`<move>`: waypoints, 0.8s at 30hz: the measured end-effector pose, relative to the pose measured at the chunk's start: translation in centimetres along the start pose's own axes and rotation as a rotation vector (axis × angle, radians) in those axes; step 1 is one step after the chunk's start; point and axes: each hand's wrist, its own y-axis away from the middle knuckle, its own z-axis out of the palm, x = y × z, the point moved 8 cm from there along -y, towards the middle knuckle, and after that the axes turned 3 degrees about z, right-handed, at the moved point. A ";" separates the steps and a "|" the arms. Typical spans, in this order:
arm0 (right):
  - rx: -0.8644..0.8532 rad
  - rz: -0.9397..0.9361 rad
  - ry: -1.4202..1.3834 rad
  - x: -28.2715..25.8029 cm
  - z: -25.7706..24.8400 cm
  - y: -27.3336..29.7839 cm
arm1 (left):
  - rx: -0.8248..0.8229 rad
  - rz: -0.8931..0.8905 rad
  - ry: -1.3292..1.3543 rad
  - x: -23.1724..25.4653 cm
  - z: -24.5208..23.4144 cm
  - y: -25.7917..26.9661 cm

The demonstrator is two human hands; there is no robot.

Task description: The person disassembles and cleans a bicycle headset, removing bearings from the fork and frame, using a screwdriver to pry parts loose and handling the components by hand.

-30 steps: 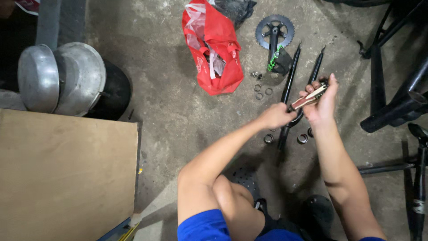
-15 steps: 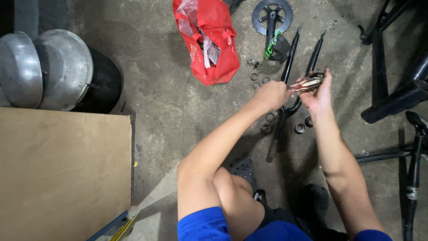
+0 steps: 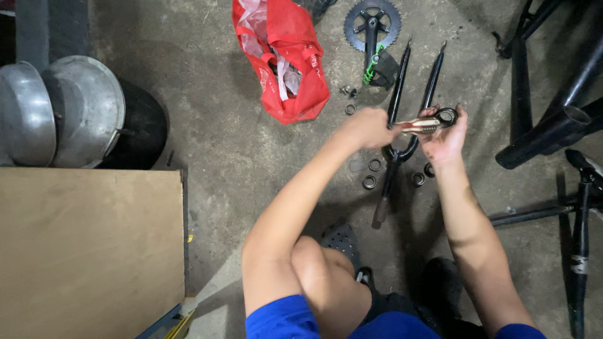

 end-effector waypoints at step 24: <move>-0.034 0.098 -0.091 -0.4 -11.1 2.9 | -0.102 -0.101 -0.091 -18.9 19.2 -4.1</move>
